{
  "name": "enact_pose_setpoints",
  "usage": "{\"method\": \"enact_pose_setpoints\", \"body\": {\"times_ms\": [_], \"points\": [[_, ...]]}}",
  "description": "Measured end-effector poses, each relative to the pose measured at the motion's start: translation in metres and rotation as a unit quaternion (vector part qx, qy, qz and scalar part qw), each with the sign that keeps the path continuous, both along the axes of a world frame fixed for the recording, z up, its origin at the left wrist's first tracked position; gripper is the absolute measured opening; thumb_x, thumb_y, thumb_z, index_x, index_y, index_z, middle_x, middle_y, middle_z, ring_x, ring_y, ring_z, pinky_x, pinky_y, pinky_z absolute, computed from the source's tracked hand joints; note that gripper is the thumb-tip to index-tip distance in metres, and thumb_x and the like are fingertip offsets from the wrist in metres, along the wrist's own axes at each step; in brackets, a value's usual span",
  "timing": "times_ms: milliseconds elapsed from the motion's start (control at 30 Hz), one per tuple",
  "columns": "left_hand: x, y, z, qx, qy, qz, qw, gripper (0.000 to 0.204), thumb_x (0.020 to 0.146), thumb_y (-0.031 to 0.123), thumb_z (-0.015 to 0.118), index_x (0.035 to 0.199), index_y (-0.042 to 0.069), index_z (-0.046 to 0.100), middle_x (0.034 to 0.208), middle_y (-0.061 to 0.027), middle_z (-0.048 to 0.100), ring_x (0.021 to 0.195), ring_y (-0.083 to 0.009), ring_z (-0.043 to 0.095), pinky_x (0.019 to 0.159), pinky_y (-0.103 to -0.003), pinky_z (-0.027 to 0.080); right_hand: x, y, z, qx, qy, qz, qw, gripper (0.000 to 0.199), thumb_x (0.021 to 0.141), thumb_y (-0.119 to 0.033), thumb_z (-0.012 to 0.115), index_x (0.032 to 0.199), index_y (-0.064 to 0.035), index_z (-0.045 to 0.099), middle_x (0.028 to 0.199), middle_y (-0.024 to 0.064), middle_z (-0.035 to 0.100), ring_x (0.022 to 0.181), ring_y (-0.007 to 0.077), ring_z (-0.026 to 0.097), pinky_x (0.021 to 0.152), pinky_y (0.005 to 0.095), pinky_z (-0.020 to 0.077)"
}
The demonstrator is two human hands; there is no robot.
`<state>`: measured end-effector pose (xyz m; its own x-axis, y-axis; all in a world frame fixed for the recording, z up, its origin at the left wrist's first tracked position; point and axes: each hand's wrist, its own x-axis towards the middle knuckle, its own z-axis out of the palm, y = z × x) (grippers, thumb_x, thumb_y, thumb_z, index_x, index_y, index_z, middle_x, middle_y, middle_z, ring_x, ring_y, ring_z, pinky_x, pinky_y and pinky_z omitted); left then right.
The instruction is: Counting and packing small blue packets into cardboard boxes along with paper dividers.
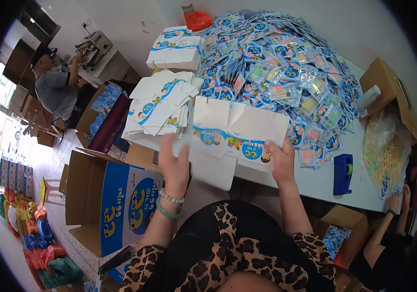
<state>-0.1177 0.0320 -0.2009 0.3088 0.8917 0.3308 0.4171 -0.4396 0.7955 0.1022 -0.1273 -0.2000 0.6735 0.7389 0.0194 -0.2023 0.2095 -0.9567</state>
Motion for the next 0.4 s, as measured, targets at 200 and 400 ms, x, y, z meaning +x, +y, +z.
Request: {"method": "enact_pose_setpoints", "body": {"times_ms": [200,400], "points": [[0.018,-0.074,0.045,-0.154,-0.196,-0.264,0.932,0.053,0.081,0.010,0.073,0.126,-0.004,0.050,0.123,-0.0171,0.059,0.105,-0.0274,0.062,0.092,-0.037,0.048,-0.075,0.027,0.027,0.069,-0.409,0.081,0.906,0.040,0.082,-0.002,0.058,0.122,-0.0021,0.058,0.123,0.0152,0.061,0.115,0.0264,0.059,0.094,0.0349,0.0474],[-0.027,-0.018,0.022,-0.451,-0.431,-0.103,0.775,0.079,0.088,0.007,0.064,0.150,0.015,0.016,0.151,-0.0163,0.025,0.106,-0.0260,0.063,0.093,-0.037,0.051,-0.071,0.045,0.019,0.082,-0.299,0.368,0.877,0.063,0.076,-0.005,0.064,0.137,-0.0072,0.047,0.147,0.0187,0.040,0.133,0.0244,0.043,0.106,0.0379,0.0394]]}}
